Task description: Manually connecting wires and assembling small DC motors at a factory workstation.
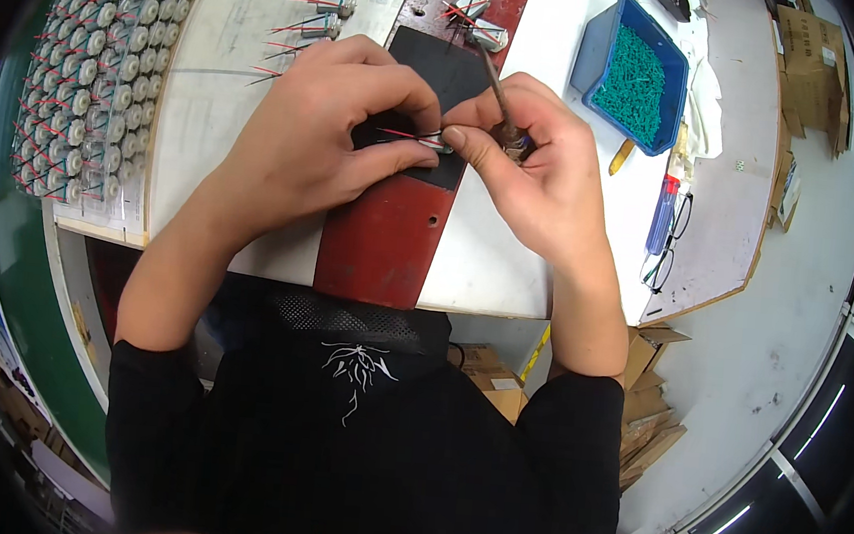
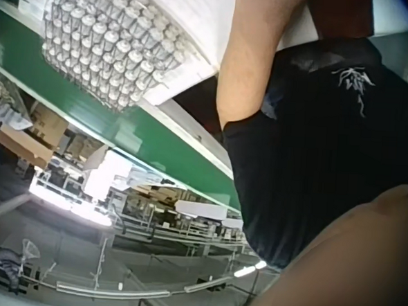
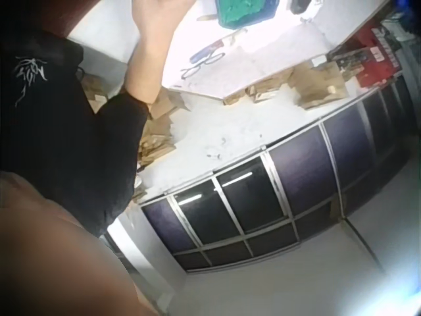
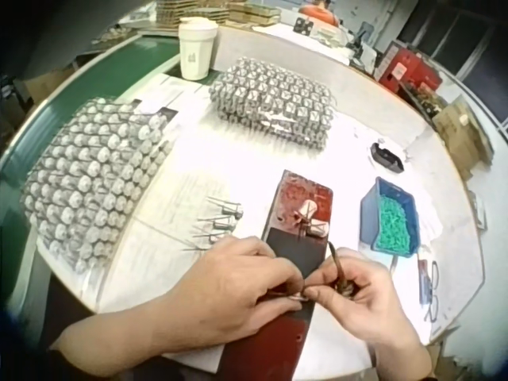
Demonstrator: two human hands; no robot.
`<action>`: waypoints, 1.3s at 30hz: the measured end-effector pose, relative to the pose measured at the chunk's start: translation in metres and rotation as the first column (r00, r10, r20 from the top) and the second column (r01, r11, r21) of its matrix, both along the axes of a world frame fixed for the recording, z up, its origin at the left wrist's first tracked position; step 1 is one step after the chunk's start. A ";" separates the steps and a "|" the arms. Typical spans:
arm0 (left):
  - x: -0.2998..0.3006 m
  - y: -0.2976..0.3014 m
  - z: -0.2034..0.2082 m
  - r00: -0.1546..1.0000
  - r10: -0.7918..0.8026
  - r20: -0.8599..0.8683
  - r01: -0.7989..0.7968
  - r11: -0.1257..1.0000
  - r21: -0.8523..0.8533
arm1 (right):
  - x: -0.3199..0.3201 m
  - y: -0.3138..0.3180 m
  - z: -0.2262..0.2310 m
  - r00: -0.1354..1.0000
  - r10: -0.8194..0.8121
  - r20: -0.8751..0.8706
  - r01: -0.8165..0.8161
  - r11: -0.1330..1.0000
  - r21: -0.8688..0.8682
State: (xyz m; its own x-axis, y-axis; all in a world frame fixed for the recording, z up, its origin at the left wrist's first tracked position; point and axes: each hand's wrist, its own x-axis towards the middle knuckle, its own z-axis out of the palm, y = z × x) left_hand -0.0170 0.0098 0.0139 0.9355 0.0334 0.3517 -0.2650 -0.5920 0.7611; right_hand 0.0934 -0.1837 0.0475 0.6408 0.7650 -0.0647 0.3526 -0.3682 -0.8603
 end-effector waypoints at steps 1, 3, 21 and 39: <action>0.000 -0.001 0.000 1.000 0.005 -0.005 -0.005 1.000 -0.028 | 0.000 0.000 0.000 1.000 0.003 0.018 -0.003 1.000 -0.006; 0.001 -0.002 0.000 1.000 0.016 -0.015 -0.017 0.996 -0.083 | -0.001 0.001 0.000 0.999 0.011 0.035 -0.010 1.000 -0.014; 0.008 -0.016 -0.011 0.996 0.089 -0.002 -0.089 0.993 -0.073 | -0.003 -0.002 -0.004 0.991 -0.075 -0.112 0.078 0.997 0.018; 0.010 -0.010 -0.013 0.999 0.044 -0.009 -0.044 0.993 -0.107 | 0.018 -0.016 0.016 0.727 0.455 0.514 -0.193 0.854 -0.483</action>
State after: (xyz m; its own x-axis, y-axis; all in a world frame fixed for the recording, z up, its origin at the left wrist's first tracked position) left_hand -0.0067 -0.0007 0.0011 0.9345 0.1118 0.3380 -0.2356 -0.5179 0.8224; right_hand 0.1112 -0.1999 0.0633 0.3607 0.9287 -0.0859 0.8943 -0.3705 -0.2509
